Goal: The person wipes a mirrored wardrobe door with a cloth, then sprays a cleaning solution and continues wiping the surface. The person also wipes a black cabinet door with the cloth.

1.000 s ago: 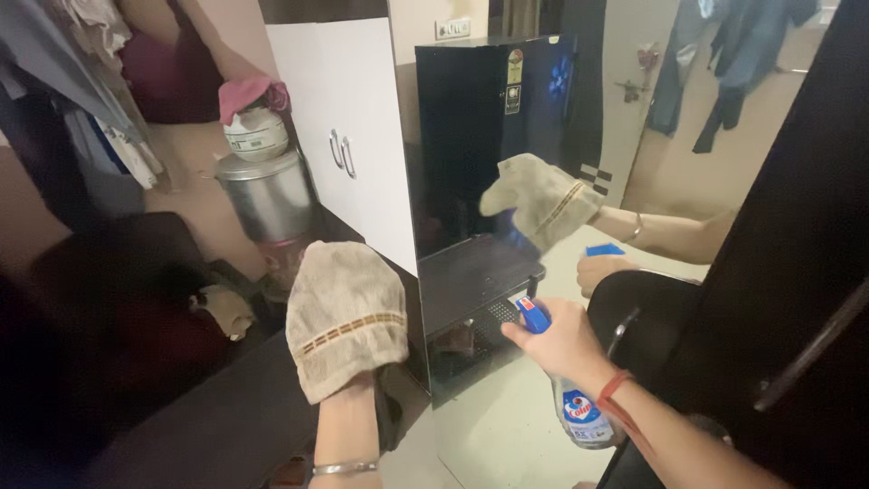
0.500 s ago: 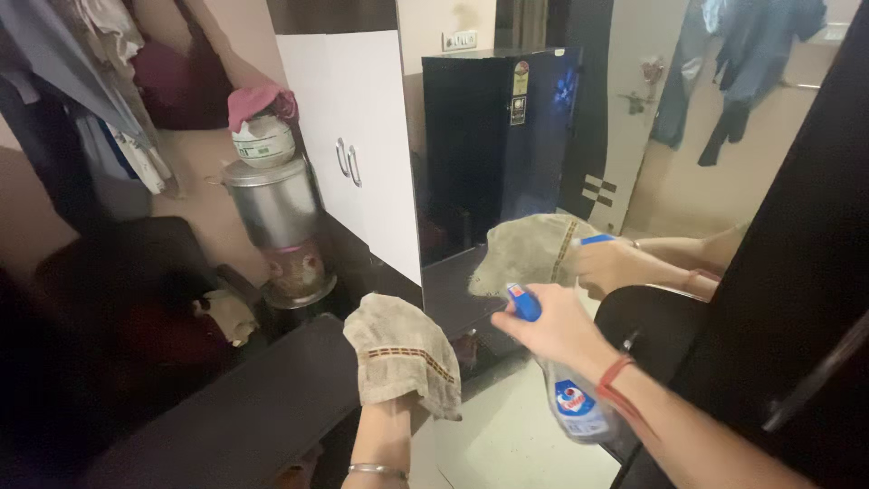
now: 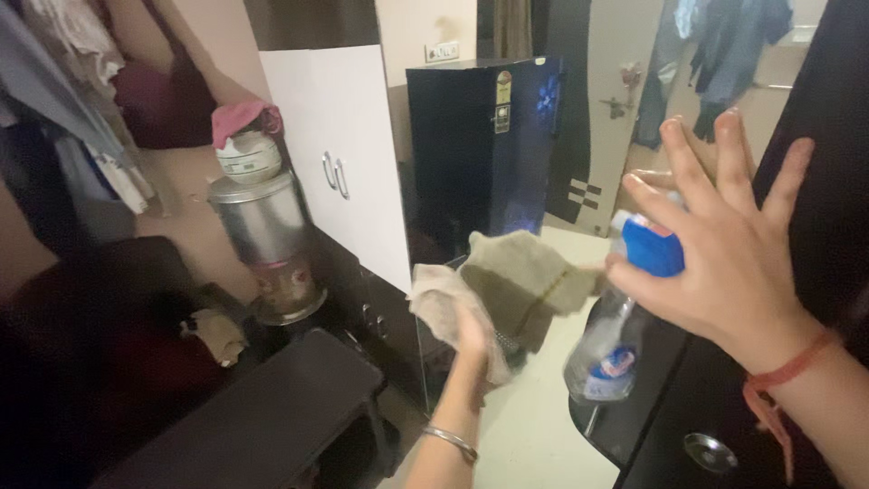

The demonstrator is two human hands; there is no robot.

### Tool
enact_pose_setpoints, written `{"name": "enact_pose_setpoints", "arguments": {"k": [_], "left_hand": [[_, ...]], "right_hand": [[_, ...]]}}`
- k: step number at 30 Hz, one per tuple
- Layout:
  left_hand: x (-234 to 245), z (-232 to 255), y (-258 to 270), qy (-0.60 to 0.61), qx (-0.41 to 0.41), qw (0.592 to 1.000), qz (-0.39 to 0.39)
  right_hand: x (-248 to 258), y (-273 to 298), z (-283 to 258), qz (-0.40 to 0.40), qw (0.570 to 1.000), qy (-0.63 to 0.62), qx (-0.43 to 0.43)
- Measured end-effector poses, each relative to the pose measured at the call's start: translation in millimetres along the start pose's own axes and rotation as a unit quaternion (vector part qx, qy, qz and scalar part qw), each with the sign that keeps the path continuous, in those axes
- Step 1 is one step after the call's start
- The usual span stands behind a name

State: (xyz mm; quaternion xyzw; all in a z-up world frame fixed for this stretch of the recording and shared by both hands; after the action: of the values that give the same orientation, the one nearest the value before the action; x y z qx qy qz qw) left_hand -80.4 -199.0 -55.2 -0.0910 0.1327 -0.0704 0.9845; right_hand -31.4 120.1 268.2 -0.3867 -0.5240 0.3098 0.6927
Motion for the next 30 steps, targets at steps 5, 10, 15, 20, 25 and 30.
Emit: {"name": "enact_pose_setpoints", "arguments": {"k": [5, 10, 15, 20, 25, 30], "left_hand": [[-79.8, 3.5, 53.5, -0.182, -0.128, 0.952, -0.209], [-39.0, 3.5, -21.2, -0.112, 0.003, 0.990, -0.087], [-2.8, -58.9, 60.2, -0.104, 0.030, 0.994, -0.028], [-56.3, -0.7, 102.9, -0.193, -0.155, 0.948, -0.200], [-45.9, 28.8, -8.3, -0.170, -0.083, 0.974, -0.125], [-10.3, -30.3, 49.6, -0.162, -0.014, 0.983, -0.080]], "right_hand": [[-11.2, 5.8, -2.0, -0.127, 0.956, 0.264, -0.005], [-3.7, 7.4, -8.5, -0.076, 0.988, 0.133, 0.027], [-11.2, 10.4, 0.0, -0.110, 0.971, 0.212, 0.012], [-8.3, 10.6, 0.5, -0.116, 0.974, 0.196, 0.021], [-6.4, 10.3, -5.4, -0.094, 0.986, 0.138, 0.019], [-4.6, 8.5, -6.6, -0.087, 0.988, 0.124, 0.025]]}}
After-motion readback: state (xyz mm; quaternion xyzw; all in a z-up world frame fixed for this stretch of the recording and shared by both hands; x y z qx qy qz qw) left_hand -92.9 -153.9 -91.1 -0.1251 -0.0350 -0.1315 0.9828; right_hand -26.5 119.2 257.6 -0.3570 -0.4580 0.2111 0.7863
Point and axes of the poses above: each hand's wrist, its own y-axis away from the middle knuckle, its own x-axis out of the back of the hand, z = x × y, the point moved 5 cm from there along -y, towards the middle knuckle, and after that the axes turned 9 degrees about -y, right-handed, at the moved point
